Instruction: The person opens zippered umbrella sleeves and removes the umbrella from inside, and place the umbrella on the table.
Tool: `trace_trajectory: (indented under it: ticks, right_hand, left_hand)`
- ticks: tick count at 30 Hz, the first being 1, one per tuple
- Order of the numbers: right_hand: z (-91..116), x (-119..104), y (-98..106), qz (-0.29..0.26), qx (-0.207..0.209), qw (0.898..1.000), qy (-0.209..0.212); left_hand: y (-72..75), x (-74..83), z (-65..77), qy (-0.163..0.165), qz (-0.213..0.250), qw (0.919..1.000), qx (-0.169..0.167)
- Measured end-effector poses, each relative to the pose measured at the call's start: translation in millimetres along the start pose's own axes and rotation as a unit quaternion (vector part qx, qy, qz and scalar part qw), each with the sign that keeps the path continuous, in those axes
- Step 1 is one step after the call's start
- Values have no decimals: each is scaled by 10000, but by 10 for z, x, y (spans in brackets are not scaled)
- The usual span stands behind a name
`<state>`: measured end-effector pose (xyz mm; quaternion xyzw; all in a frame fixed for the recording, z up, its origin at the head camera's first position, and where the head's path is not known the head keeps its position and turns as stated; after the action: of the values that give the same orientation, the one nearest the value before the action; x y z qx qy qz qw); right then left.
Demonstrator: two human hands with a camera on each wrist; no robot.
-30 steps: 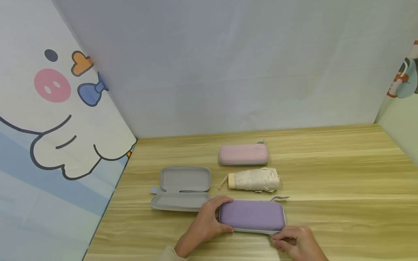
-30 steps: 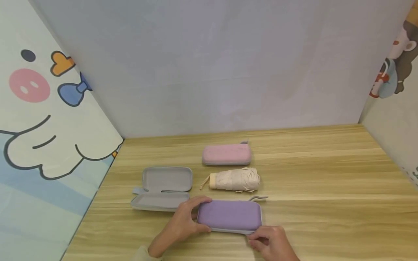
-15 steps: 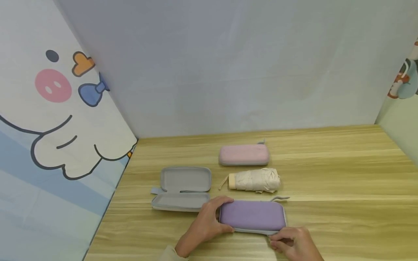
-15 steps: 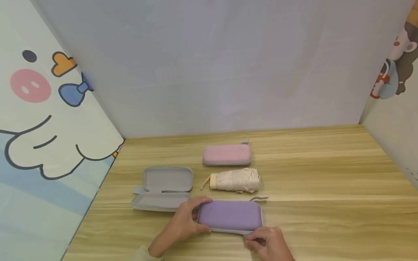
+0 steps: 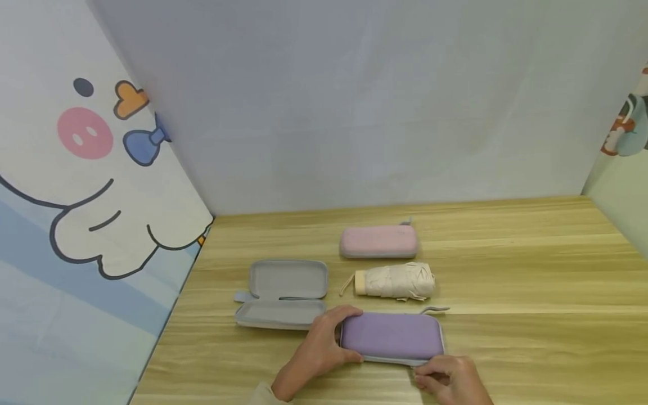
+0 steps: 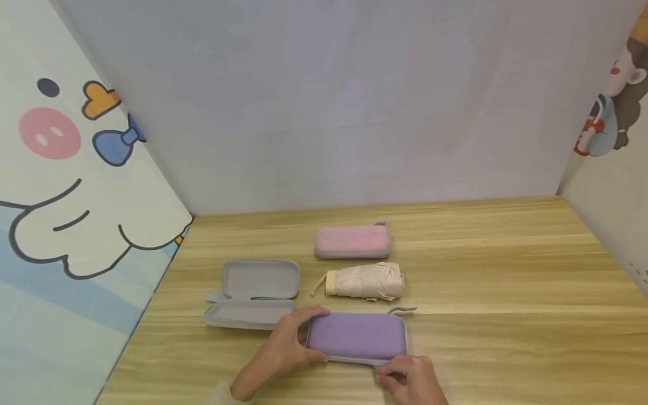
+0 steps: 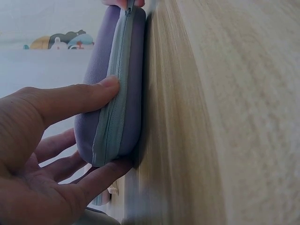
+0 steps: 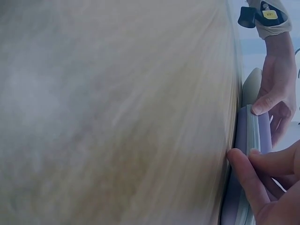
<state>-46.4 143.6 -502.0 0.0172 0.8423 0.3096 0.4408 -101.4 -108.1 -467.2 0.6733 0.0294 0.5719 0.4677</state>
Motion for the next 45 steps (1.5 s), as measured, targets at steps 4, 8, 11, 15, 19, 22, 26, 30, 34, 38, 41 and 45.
trace_trajectory:
  ticks: [4,8,11,15,19,22,26,30,34,38,41,45]
  right_hand:
    - [-10,3,-32,82,6,9999,89]
    - [-20,15,-69,56,12,9999,151]
    - [-31,24,-93,87,8,9997,241]
    - [-48,28,-117,84,-38,9994,329]
    - [-65,16,-129,62,-43,9994,350]
    - [-77,-4,-128,50,-56,9994,351]
    - [-87,-30,-123,-20,-168,9996,239]
    - [-95,-48,-119,-38,-257,9995,159]
    - [-107,-66,-117,-16,-286,9995,123]
    - [-113,-90,-114,-76,-350,9994,-2]
    - [-121,-110,-110,-63,-374,9992,-153]
    - [-132,-128,-112,-1,-378,9991,-209]
  left_hand:
    - [2,-7,8,-32,11,10000,11]
    - [7,-5,10,-13,27,10000,-8]
    - [7,-1,9,6,39,10000,-11]
    - [5,5,10,23,41,10000,-4]
    - [-1,-7,10,-27,45,10000,9]
    - [-5,-15,15,-93,64,9999,31]
    - [-6,-16,23,-104,88,9999,42]
    - [-3,-20,21,-54,107,9999,19]
    - [-1,-16,23,-28,132,9999,8]
    - [-5,-13,28,24,108,9999,-3]
    - [-12,-18,28,63,30,10000,3]
    - [-17,-23,27,73,-51,10000,29]
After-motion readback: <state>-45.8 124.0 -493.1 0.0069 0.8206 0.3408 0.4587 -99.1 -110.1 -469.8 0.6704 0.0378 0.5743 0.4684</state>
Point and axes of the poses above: each hand's wrist, its own z-axis away from the middle knuckle, its own y-axis out of the back of the hand, x = y × z, the point moved 1 cm from there along -z, towards the middle knuckle, and after that the axes turned 15 degrees about -x, right-handed, at the moved point
